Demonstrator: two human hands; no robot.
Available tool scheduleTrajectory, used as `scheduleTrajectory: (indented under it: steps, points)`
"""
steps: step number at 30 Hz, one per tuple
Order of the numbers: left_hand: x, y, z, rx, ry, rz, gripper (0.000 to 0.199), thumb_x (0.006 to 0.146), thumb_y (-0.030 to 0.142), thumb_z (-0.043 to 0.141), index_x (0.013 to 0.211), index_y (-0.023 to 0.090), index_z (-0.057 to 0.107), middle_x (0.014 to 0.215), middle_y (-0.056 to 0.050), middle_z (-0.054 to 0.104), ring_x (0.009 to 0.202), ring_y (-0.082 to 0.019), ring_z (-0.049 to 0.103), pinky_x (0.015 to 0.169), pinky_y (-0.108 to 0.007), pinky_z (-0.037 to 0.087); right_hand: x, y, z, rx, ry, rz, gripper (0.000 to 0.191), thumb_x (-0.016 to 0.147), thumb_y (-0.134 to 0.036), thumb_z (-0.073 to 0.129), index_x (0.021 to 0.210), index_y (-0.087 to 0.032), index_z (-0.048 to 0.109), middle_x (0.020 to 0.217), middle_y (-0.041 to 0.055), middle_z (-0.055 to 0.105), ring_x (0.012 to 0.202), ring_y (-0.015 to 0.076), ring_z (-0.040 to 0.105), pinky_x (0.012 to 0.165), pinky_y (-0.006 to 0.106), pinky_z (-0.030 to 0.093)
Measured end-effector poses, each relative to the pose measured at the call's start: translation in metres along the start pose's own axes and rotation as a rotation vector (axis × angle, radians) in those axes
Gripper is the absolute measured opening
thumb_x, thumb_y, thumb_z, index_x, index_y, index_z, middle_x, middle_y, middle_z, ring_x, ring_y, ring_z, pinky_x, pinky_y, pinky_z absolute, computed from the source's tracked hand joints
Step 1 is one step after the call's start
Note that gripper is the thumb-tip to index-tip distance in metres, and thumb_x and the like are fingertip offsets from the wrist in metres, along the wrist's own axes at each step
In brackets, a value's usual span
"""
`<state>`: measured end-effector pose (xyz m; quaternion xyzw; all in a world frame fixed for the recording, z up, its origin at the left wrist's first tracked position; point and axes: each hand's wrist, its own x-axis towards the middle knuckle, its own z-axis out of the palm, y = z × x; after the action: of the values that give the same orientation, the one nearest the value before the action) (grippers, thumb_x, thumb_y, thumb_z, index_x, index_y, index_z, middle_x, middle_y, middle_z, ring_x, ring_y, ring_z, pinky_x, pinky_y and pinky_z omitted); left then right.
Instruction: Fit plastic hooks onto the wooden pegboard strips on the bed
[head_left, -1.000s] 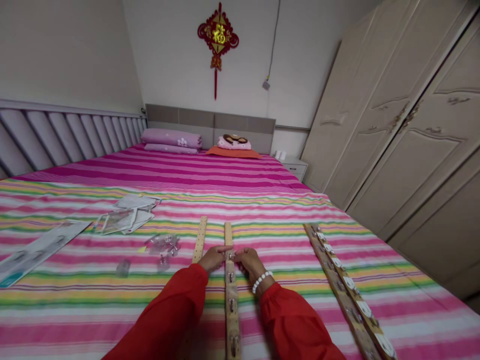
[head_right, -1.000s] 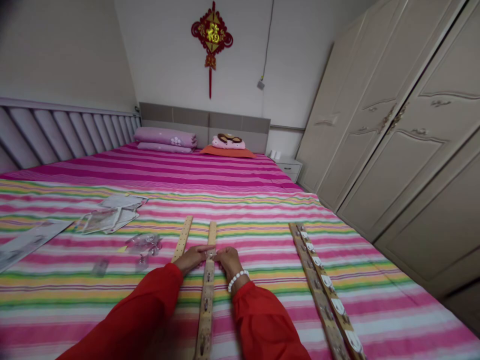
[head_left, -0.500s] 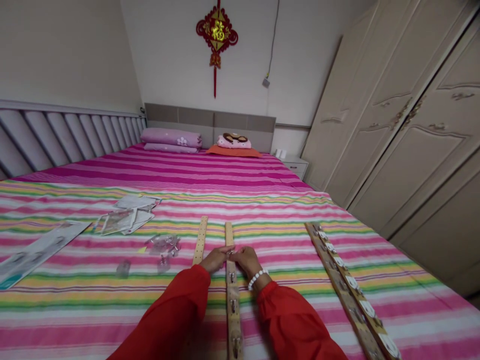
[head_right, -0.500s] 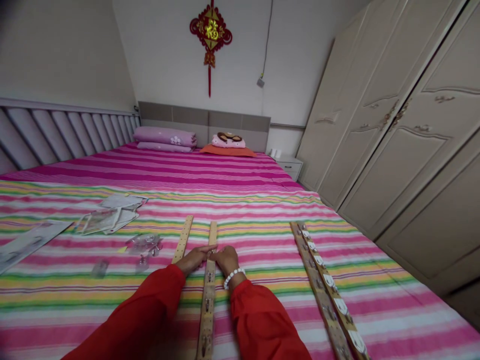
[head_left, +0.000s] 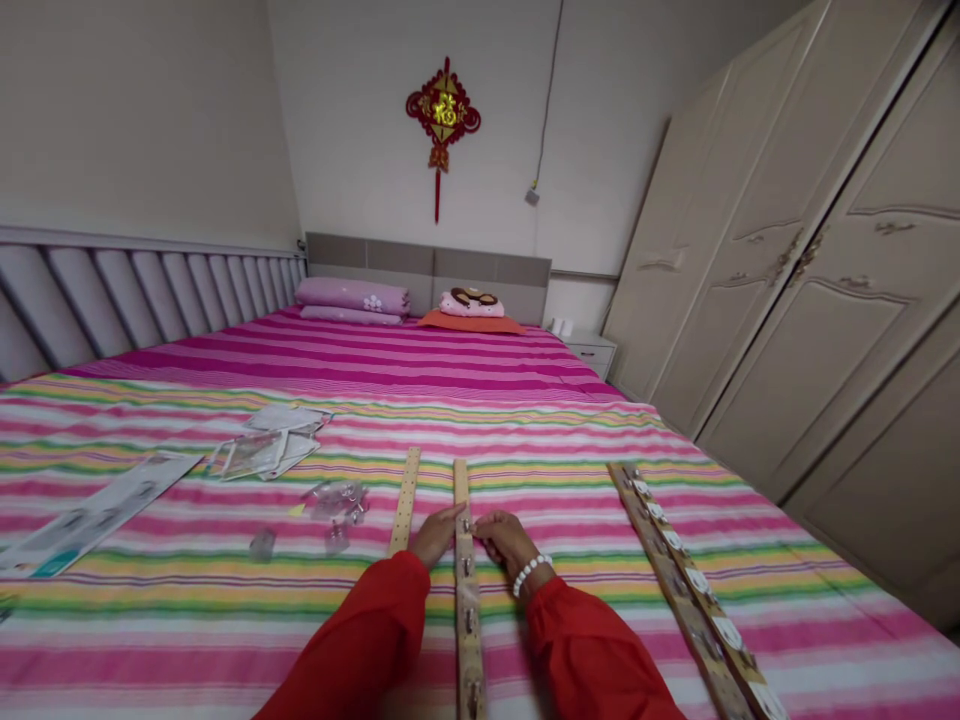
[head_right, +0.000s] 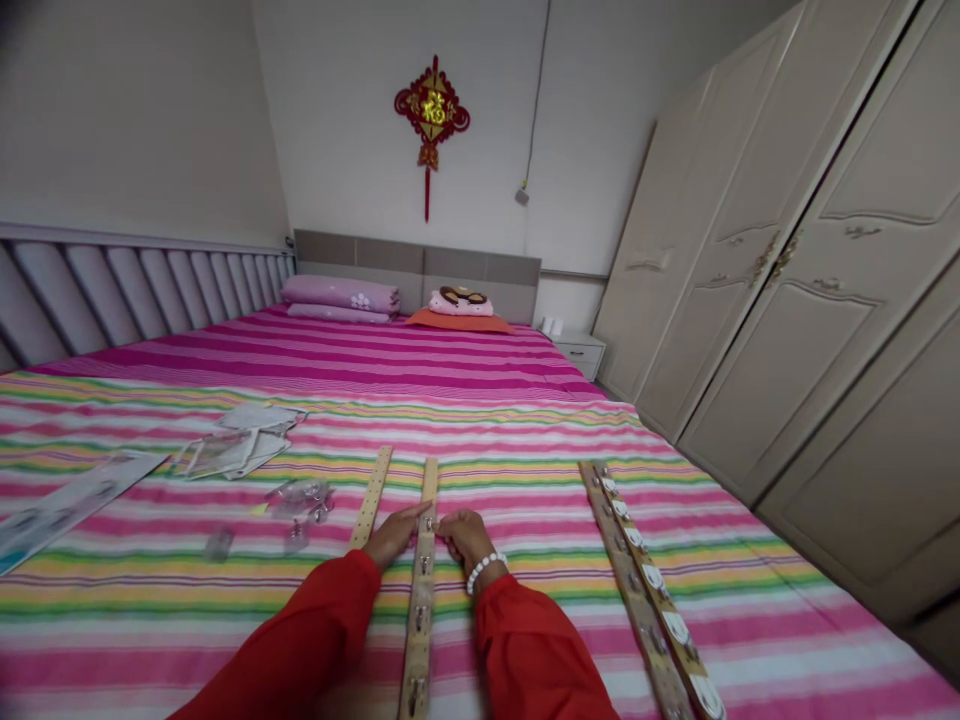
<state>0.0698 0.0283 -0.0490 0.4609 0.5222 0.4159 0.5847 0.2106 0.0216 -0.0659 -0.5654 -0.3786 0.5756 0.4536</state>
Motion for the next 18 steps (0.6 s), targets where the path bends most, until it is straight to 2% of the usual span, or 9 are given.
scheduleTrajectory:
  steps: [3, 7, 10, 12, 14, 18]
  points:
    - [-0.002, -0.002, 0.001, -0.037, -0.005, -0.076, 0.048, 0.063, 0.02, 0.062, 0.11, 0.015, 0.07, 0.047, 0.005, 0.054, 0.053, -0.013, 0.051, 0.055, -0.024, 0.04, -0.004, 0.001, 0.001, 0.014, 0.002, -0.028, 0.022, 0.052, -0.026, 0.071, 0.051, -0.019, 0.051, 0.032, -0.0082, 0.045, 0.027, 0.0053, 0.031, 0.03, 0.019, 0.017]
    - [-0.003, -0.008, 0.0, -0.143, 0.037, -0.073, 0.046, 0.067, 0.023, 0.064, 0.113, 0.016, 0.068, 0.049, 0.006, 0.053, 0.052, -0.011, 0.05, 0.057, -0.023, 0.042, -0.009, 0.002, 0.004, 0.02, 0.029, -0.063, 0.019, 0.055, -0.028, 0.071, 0.055, -0.017, 0.056, 0.035, -0.0076, 0.048, 0.028, 0.0051, 0.034, 0.03, 0.018, 0.019]
    - [-0.003, -0.018, -0.003, -0.177, 0.059, -0.05, 0.044, 0.066, 0.027, 0.069, 0.108, 0.016, 0.069, 0.052, 0.005, 0.056, 0.051, -0.01, 0.049, 0.058, -0.022, 0.043, -0.011, 0.003, 0.006, 0.011, 0.049, -0.072, 0.019, 0.056, -0.028, 0.07, 0.05, -0.017, 0.056, 0.033, -0.0071, 0.046, 0.027, 0.0052, 0.033, 0.03, 0.019, 0.018]
    - [-0.003, -0.024, -0.005, -0.17, 0.062, -0.003, 0.038, 0.064, 0.032, 0.071, 0.099, 0.016, 0.072, 0.055, 0.003, 0.059, 0.055, -0.011, 0.053, 0.062, -0.023, 0.045, -0.011, 0.002, 0.007, -0.001, 0.055, -0.073, 0.022, 0.058, -0.027, 0.07, 0.046, -0.018, 0.054, 0.031, -0.0067, 0.044, 0.027, 0.0053, 0.031, 0.03, 0.02, 0.017]
    - [-0.004, -0.028, -0.006, -0.086, 0.049, 0.074, 0.03, 0.065, 0.039, 0.07, 0.08, 0.015, 0.073, 0.056, 0.001, 0.06, 0.06, -0.014, 0.056, 0.064, -0.025, 0.045, -0.012, 0.001, 0.008, -0.015, 0.061, -0.073, 0.028, 0.059, -0.026, 0.069, 0.04, -0.019, 0.05, 0.027, -0.007, 0.04, 0.026, 0.0049, 0.028, 0.031, 0.02, 0.015]
    - [-0.006, -0.032, -0.007, 0.137, 0.048, 0.142, 0.04, 0.066, 0.052, 0.064, 0.047, 0.017, 0.061, 0.046, -0.001, 0.053, 0.055, -0.017, 0.053, 0.056, -0.027, 0.04, -0.016, 0.001, 0.011, -0.044, 0.078, -0.074, 0.038, 0.062, -0.028, 0.069, 0.033, -0.022, 0.045, 0.023, -0.0077, 0.031, 0.025, 0.0052, 0.022, 0.031, 0.021, 0.011]
